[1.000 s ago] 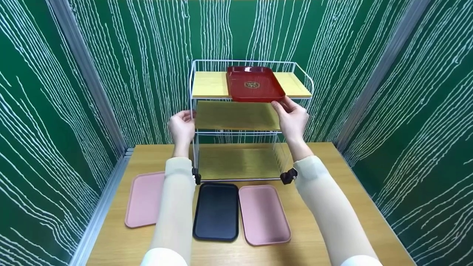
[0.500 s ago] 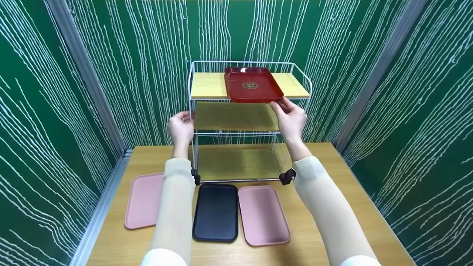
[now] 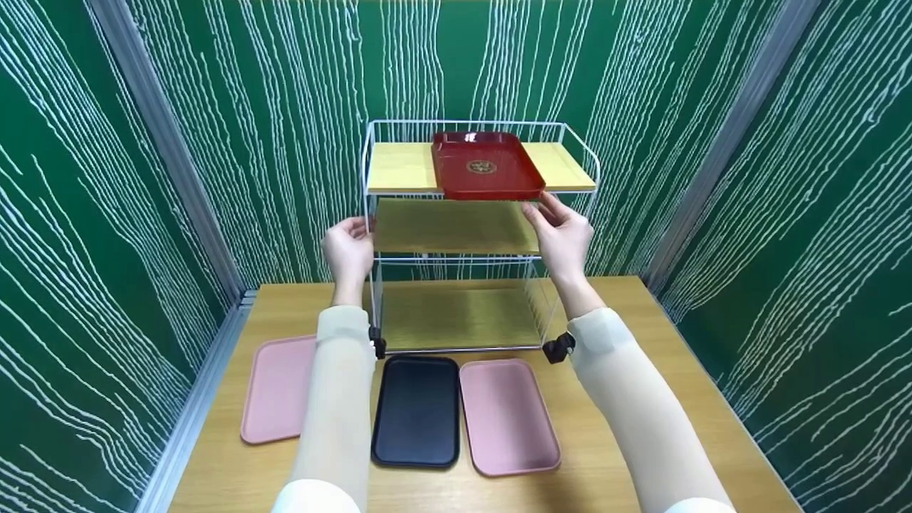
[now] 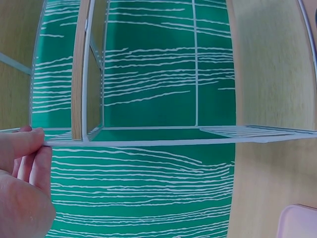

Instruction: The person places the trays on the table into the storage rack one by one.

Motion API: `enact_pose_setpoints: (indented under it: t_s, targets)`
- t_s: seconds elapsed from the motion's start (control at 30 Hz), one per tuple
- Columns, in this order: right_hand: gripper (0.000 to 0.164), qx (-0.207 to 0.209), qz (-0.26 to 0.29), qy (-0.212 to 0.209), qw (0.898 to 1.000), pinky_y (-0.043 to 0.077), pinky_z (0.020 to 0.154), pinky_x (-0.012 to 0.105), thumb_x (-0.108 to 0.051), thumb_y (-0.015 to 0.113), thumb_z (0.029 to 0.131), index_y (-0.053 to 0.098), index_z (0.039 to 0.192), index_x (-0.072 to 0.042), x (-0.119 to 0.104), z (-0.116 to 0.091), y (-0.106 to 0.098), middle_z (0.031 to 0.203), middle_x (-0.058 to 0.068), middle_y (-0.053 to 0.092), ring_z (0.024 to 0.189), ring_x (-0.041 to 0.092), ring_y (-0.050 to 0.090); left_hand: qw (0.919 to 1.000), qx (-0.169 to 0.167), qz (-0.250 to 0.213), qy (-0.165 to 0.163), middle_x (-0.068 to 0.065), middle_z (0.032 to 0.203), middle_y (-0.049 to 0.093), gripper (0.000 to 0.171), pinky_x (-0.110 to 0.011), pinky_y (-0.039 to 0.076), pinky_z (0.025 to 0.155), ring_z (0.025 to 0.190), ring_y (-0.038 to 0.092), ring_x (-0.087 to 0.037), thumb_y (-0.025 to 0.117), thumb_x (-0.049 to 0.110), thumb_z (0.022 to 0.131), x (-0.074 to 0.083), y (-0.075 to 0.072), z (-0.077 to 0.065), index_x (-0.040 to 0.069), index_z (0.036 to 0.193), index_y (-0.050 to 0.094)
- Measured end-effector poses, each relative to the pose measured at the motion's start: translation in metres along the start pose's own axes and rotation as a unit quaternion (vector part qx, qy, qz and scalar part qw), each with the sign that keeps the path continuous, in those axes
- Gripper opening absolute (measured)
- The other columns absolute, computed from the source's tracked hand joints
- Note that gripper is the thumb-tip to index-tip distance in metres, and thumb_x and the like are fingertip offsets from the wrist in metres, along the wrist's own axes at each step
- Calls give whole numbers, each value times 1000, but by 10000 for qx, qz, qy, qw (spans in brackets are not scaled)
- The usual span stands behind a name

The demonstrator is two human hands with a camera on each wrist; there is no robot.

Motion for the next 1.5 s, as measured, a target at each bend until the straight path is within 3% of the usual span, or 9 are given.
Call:
enact_pose_setpoints:
  t_s: [0.2, 0.4, 0.6, 0.8, 0.87, 1.0, 1.13, 1.3, 1.5]
  targets:
    - [49, -51, -83, 49, 9999, 57, 104, 36, -26, 81, 99, 70, 140, -3, 14, -7, -4, 140, 13, 70, 127, 33, 69, 10000, -38, -74, -11, -14, 123, 77, 27, -32, 60, 100, 114, 74, -25, 69, -5, 99, -1, 2, 2, 0, 125, 76]
    - [47, -184, -33, 146, 9997, 58, 104, 35, -24, 82, 98, 70, 138, -2, 37, -22, -5, 138, 17, 70, 125, 30, 69, 9998, 4, -170, 63, -17, 124, 76, 26, -34, 60, 100, 114, 74, -26, 69, -6, 99, 0, 0, 0, 1, 123, 77]
    - [47, -354, 52, 224, 9991, 60, 94, 24, -17, 84, 95, 70, 136, 3, 71, -52, -8, 130, 23, 73, 117, 34, 72, 9999, 54, -80, 80, -14, 120, 78, 22, -36, 61, 98, 112, 75, -25, 72, -1, 100, -2, 0, -3, 2, 120, 78]
    - [44, -599, -186, 444, 9970, 57, 89, 14, -5, 81, 95, 68, 135, 8, 111, -96, -12, 130, 27, 70, 117, 42, 71, 9996, 17, -261, -85, -12, 125, 77, 24, -34, 58, 103, 118, 73, -24, 70, 0, 102, -6, -1, -5, 3, 125, 77]
    - [44, -728, -315, 610, 9950, 58, 92, 18, -3, 80, 95, 66, 135, 9, 131, -111, -13, 130, 29, 70, 118, 43, 71, 9994, 7, -327, -137, -12, 127, 76, 26, -33, 58, 104, 120, 72, -24, 69, 1, 103, -7, -1, -5, 4, 128, 76]
    - [45, -1065, -640, 1034, 9868, 60, 100, 38, -4, 79, 96, 65, 135, 11, 180, -136, -17, 129, 30, 70, 118, 45, 70, 9990, -38, -410, -153, -12, 130, 75, 27, -33, 57, 105, 122, 71, -25, 69, 1, 103, -7, 1, -5, 4, 130, 75]
    - [42, -1386, -1066, 1232, 9768, 56, 105, 52, 0, 76, 94, 65, 132, 15, 207, -156, -17, 127, 32, 70, 119, 48, 69, 9987, -20, -467, -178, -14, 130, 75, 28, -34, 57, 105, 123, 71, -27, 69, -1, 102, -5, -1, -3, 3, 130, 74]
    - [39, -1548, -1275, 1484, 9684, 57, 103, 53, 3, 76, 92, 68, 128, 14, 234, -181, -24, 124, 31, 72, 115, 46, 70, 9983, -52, -537, -207, -14, 131, 74, 29, -33, 57, 105, 123, 71, -26, 69, -1, 103, -6, 0, -3, 3, 131, 74]
    - [38, -1710, -1112, 1860, 9611, 61, 98, 48, 3, 76, 93, 68, 128, 15, 260, -208, -35, 125, 31, 71, 112, 45, 73, 9989, -22, -460, -104, -13, 128, 76, 26, -34, 58, 103, 120, 72, -24, 69, -1, 102, -7, 3, -4, 4, 127, 76]
Point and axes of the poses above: each hand's wrist, its own z-axis towards the middle knuckle, its own y-axis out of the palm, x = y × z, the point moved 9 cm from there along z, towards the middle knuckle
